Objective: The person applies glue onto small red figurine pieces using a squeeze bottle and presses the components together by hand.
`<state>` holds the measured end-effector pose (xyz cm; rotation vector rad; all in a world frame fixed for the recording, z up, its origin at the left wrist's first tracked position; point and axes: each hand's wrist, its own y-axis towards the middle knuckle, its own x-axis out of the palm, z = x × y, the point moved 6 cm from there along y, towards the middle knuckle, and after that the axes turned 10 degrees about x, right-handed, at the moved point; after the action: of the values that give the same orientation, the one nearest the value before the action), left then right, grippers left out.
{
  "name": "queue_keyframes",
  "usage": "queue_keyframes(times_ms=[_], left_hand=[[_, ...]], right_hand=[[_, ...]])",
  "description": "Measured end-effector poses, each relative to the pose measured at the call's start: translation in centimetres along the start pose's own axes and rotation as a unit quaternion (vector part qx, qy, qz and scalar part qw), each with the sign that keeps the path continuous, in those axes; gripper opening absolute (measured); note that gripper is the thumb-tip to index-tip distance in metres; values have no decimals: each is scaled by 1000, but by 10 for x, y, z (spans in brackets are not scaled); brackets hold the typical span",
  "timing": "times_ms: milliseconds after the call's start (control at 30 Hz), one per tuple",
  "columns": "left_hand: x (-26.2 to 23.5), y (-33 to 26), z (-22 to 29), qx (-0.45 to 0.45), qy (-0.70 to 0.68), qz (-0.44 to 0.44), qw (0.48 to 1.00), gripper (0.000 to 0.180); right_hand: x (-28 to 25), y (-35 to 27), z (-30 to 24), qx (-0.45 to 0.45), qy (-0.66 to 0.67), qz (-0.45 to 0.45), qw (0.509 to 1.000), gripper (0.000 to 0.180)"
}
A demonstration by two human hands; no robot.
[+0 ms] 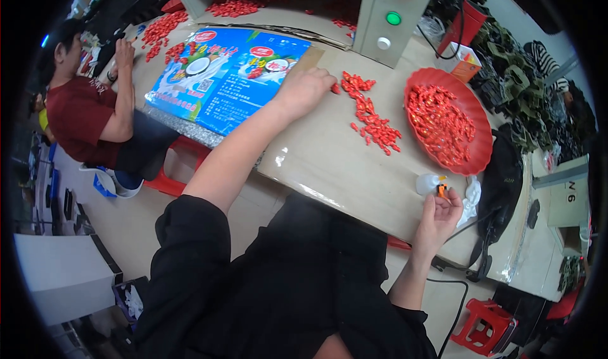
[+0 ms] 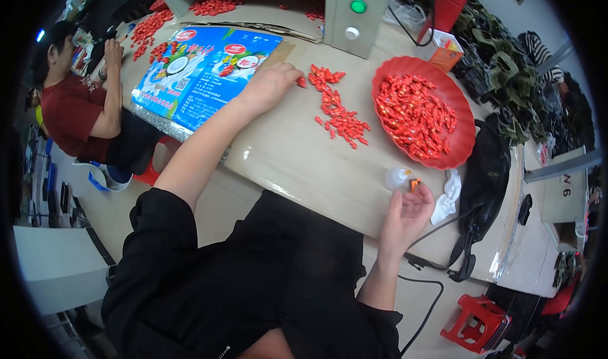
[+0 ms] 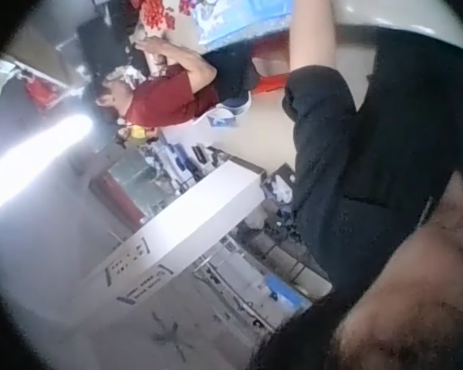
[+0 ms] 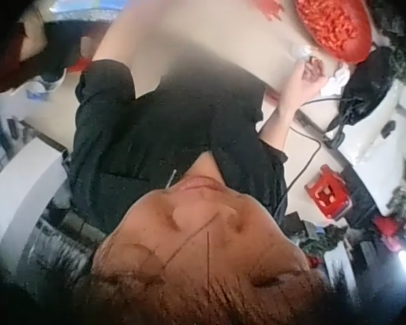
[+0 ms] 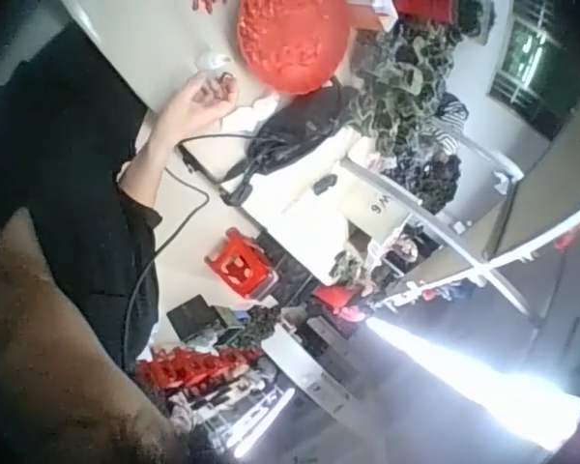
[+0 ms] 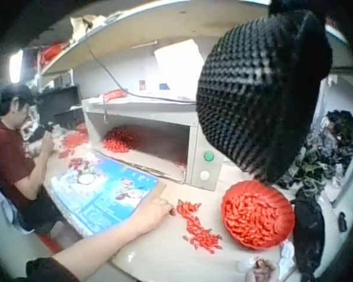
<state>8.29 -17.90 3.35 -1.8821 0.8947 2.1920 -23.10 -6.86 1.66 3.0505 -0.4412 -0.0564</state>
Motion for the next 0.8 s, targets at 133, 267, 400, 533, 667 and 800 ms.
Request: queue_keyframes(times_ms=[133,267,400,533,667,800], left_hand=[[-16,-15,8,-78,-131,53,987,17],[-1,-38,43,-178,-615,116,759,12],[7,-43,86,-168,-695,55,696,13],[8,-50,116,-196,-788,69,579,20],[18,-52,142,-212,-859,48,463,33],[24,-52,163,-190,-846,46,497,28]], right_hand=[[16,5,-15,-47,-133,-14,990,48],[24,10,-2,11,-98,-64,993,42],[18,14,6,-13,-135,-58,989,34],[26,13,-4,-6,-28,-79,996,31],[38,3,-14,80,123,-174,974,36],[61,-12,-19,137,325,-280,893,36]])
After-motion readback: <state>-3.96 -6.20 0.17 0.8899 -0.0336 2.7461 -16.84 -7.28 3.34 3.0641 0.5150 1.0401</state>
